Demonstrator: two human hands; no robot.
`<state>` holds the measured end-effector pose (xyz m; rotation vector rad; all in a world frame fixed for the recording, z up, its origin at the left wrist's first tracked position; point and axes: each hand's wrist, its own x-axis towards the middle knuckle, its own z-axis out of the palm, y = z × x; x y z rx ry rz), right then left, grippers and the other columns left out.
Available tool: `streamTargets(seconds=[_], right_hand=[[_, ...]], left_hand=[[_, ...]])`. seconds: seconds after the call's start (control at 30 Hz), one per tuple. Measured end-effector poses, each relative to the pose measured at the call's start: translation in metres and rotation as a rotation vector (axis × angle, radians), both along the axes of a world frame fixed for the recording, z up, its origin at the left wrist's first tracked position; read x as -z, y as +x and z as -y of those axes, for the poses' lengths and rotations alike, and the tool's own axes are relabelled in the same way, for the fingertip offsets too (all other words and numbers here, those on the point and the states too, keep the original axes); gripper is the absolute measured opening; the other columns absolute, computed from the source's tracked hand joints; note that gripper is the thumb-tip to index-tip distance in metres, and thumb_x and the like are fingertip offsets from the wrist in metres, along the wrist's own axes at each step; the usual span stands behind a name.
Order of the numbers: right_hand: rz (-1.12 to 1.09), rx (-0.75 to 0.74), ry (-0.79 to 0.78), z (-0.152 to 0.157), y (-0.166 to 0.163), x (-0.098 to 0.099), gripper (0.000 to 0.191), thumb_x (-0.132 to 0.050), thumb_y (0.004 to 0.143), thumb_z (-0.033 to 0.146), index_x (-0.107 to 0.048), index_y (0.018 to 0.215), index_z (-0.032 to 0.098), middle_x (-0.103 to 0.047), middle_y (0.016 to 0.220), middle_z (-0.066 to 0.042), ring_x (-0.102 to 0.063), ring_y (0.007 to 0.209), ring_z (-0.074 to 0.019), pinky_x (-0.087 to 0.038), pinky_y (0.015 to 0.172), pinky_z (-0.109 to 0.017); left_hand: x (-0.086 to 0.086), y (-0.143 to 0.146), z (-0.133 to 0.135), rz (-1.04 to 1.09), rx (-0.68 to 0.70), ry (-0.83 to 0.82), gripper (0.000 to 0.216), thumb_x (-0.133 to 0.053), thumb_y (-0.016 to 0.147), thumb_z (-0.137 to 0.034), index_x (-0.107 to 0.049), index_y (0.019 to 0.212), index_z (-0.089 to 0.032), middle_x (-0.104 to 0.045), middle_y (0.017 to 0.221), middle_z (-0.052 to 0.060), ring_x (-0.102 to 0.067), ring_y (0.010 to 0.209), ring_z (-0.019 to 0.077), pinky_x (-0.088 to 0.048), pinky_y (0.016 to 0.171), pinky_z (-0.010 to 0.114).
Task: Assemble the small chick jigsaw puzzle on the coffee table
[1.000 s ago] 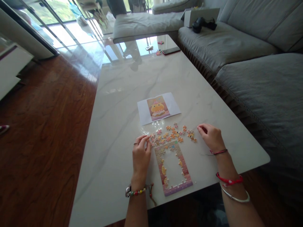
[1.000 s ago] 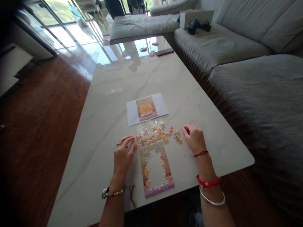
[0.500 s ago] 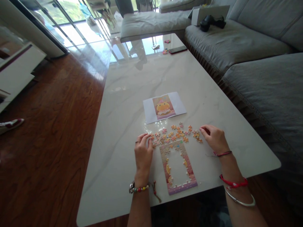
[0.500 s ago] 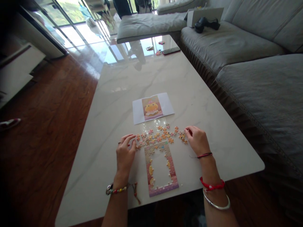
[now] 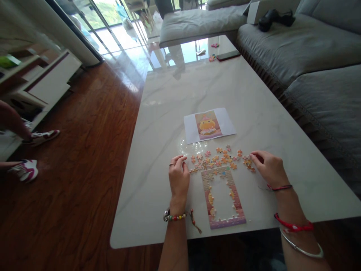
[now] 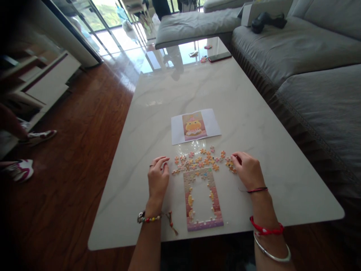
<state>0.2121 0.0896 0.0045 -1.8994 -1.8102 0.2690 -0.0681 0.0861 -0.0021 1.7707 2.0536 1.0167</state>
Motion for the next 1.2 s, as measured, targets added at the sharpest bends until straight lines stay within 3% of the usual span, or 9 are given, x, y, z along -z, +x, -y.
streamTargets(seconds=[0.87,1.2], right_hand=[[-0.028,-0.046,-0.014,0.000,-0.007,0.000,0.020,-0.047,0.078,0.031,-0.062,0.074,0.018,-0.065,0.075,-0.004,-0.059,0.068,-0.0162,-0.040,0.062,-0.025],[-0.054,-0.032,-0.027,-0.002,-0.003,-0.001,0.021,-0.045,0.079,0.030,-0.061,0.073,0.018,-0.065,0.076,-0.005,-0.058,0.070,-0.0164,-0.041,0.064,-0.026]], left_hand=[[-0.002,0.000,0.000,0.003,0.006,0.006,0.025,-0.041,0.075,-0.006,-0.062,0.086,-0.016,-0.058,0.096,0.008,-0.055,0.092,0.0185,-0.046,0.084,0.035],[-0.001,0.019,0.001,0.058,0.183,-0.017,0.020,-0.044,0.078,-0.013,-0.061,0.087,-0.019,-0.057,0.099,0.006,-0.055,0.093,0.0175,-0.047,0.082,0.033]])
